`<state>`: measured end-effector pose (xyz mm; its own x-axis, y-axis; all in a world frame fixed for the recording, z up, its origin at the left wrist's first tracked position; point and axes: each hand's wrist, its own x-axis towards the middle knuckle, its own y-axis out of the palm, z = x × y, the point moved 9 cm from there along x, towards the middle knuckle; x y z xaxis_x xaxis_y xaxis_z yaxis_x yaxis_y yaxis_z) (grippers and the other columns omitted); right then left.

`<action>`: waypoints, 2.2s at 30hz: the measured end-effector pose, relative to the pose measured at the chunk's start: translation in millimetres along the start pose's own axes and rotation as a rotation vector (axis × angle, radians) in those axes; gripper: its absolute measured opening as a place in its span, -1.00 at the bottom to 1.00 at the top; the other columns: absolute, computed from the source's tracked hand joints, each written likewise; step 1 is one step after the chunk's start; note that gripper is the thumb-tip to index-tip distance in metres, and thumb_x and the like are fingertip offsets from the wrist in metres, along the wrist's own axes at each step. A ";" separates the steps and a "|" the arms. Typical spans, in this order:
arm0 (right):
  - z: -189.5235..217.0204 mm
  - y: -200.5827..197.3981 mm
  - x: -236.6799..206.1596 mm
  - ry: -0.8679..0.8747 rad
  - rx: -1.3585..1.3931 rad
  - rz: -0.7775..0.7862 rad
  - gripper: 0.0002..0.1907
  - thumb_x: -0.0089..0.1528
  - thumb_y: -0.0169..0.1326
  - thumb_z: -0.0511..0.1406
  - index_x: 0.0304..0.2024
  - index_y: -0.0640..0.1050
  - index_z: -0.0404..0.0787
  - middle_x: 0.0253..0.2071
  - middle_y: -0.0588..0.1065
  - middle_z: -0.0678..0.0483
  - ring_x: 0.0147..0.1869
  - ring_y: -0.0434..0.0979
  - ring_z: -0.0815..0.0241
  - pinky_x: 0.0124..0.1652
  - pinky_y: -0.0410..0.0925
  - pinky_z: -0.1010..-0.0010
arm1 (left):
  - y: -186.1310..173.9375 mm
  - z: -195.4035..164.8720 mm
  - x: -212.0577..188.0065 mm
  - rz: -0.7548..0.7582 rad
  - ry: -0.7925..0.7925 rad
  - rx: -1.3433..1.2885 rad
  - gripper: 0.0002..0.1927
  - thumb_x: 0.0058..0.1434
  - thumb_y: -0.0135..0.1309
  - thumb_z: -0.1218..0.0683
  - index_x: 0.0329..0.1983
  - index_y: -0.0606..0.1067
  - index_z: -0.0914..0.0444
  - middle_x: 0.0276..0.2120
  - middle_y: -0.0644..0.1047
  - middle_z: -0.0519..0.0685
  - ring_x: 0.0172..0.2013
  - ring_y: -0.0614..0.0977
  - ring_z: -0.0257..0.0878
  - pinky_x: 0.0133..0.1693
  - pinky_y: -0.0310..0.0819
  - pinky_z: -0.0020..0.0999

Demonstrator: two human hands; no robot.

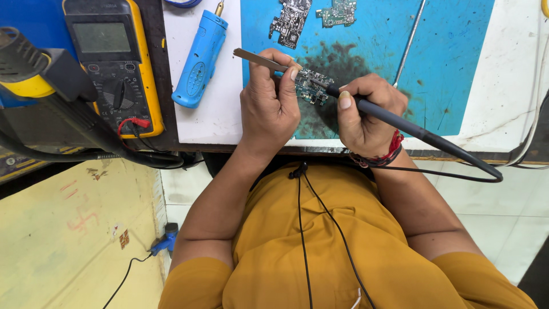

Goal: The person solders components on a small circuit board at a repair workbench. They hold the board with tweezers in one hand while applying a soldering iron to its contacts with the other, repositioning the board repeatedly and working on different sections, with other boards and a multimeter on the bench.

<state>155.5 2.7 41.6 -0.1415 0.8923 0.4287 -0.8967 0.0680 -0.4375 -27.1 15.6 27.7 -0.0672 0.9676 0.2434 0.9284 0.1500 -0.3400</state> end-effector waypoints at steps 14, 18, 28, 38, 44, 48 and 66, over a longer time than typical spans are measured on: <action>-1.7 3.3 -7.1 -0.009 0.013 -0.013 -0.91 0.44 0.08 -0.40 -0.17 0.45 -0.27 -0.32 0.52 -0.01 -0.43 0.49 0.19 -0.37 0.32 0.43 | 0.2 6.4 -6.9 0.002 0.004 0.005 -0.80 0.53 -0.02 0.24 0.13 0.26 0.24 -0.17 0.59 -0.03 -0.35 0.67 -0.35 -0.32 0.57 -0.43; -1.5 6.7 -9.8 0.000 0.010 -0.016 -0.91 0.44 0.08 -0.40 -0.17 0.45 -0.27 -0.32 0.52 -0.01 -0.42 0.49 0.19 -0.36 0.33 0.43 | -1.5 8.1 -9.0 0.003 0.018 0.007 -0.79 0.54 -0.02 0.24 0.14 0.26 0.23 -0.18 0.59 -0.03 -0.34 0.68 -0.34 -0.30 0.58 -0.43; -5.2 10.7 -12.8 0.007 0.007 -0.020 -0.91 0.44 0.09 -0.40 -0.17 0.46 -0.26 -0.32 0.52 0.00 -0.42 0.50 0.18 -0.36 0.34 0.43 | -2.2 14.4 -11.1 0.002 0.008 0.004 -0.79 0.53 -0.02 0.24 0.14 0.26 0.23 -0.19 0.59 -0.03 -0.34 0.68 -0.33 -0.31 0.57 -0.43; -5.9 11.8 -12.0 0.004 -0.010 -0.017 -0.91 0.44 0.10 -0.40 -0.18 0.47 -0.26 -0.34 0.50 0.01 -0.43 0.50 0.18 -0.36 0.34 0.43 | -2.8 16.4 -10.7 -0.007 0.009 0.005 -0.79 0.53 -0.01 0.25 0.14 0.27 0.25 -0.17 0.58 -0.02 -0.33 0.68 -0.33 -0.30 0.57 -0.42; -4.9 12.4 -10.8 -0.001 0.012 -0.016 -0.92 0.44 0.10 -0.41 -0.17 0.47 -0.26 -0.33 0.51 0.00 -0.42 0.52 0.18 -0.36 0.34 0.44 | -2.3 17.3 -9.8 0.003 0.008 0.003 -0.80 0.53 -0.02 0.25 0.13 0.26 0.25 -0.17 0.59 -0.03 -0.35 0.67 -0.35 -0.33 0.56 -0.44; -6.2 12.5 -9.7 0.004 0.016 -0.017 -0.92 0.43 0.09 -0.41 -0.18 0.46 -0.26 -0.34 0.51 0.00 -0.43 0.50 0.19 -0.37 0.34 0.44 | -2.0 16.8 -8.8 -0.002 0.017 0.005 -0.80 0.53 -0.02 0.24 0.13 0.27 0.25 -0.17 0.59 -0.02 -0.36 0.67 -0.35 -0.32 0.56 -0.44; -12.2 9.7 -9.7 0.013 0.029 -0.016 -0.91 0.44 0.09 -0.40 -0.17 0.46 -0.27 -0.32 0.52 -0.01 -0.43 0.50 0.20 -0.36 0.33 0.44 | 1.9 18.6 -7.2 0.002 0.005 0.002 -0.80 0.54 -0.02 0.24 0.13 0.26 0.24 -0.19 0.58 -0.03 -0.35 0.66 -0.36 -0.32 0.55 -0.45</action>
<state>153.3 0.1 23.6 -0.1214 0.8968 0.4254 -0.9105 0.0701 -0.4075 -31.7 12.7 8.3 -0.0640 0.9668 0.2473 0.9278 0.1489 -0.3422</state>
